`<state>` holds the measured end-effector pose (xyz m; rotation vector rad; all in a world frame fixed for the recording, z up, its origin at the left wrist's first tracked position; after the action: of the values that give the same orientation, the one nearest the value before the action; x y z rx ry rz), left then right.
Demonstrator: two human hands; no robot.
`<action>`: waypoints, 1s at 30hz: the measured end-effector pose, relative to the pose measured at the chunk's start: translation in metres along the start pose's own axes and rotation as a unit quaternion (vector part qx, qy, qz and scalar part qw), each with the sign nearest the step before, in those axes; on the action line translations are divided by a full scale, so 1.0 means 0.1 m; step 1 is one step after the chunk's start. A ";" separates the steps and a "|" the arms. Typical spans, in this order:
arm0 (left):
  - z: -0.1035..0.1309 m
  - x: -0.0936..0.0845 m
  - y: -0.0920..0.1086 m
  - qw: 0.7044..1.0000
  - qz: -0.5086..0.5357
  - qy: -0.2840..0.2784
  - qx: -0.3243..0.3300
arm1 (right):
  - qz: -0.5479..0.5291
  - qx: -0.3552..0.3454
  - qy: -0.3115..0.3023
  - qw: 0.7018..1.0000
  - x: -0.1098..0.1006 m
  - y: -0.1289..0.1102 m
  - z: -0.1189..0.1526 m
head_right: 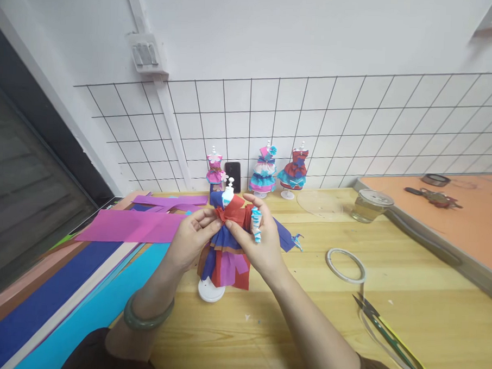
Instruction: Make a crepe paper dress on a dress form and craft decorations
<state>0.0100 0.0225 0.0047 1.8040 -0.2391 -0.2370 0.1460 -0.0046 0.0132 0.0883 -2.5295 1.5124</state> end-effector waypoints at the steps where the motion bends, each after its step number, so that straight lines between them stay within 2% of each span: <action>1: 0.00 0.00 -0.01 1.000 -0.006 0.009 0.003 | 0.000 -0.005 -0.001 1.000 0.00 -0.01 0.00; 5: -0.02 -0.02 -0.03 0.999 -0.025 0.040 0.003 | 0.011 -0.017 -0.001 1.000 0.02 -0.03 0.02; 13: -0.02 -0.03 0.01 0.998 -0.043 0.053 0.009 | 0.025 -0.024 -0.003 0.999 0.02 -0.05 0.03; 24: -0.01 -0.02 0.03 0.997 -0.061 0.043 0.017 | 0.049 -0.045 -0.002 0.998 0.03 -0.05 0.03; 30: -0.01 -0.01 0.04 0.998 -0.052 0.025 0.007 | 0.049 -0.034 0.006 0.998 0.02 -0.01 0.02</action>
<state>0.0090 0.0230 0.0088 1.8365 -0.1115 -0.2637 0.1443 -0.0070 0.0133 -0.0559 -2.6084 1.4557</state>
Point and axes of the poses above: each hand's wrist, its own z-axis away from the middle knuckle, its own x-axis out of the palm, y = z × x, the point moved 3 cm from there along -z, towards the middle knuckle, and after that the axes turned 15 degrees about -z, right-handed, at the moved point
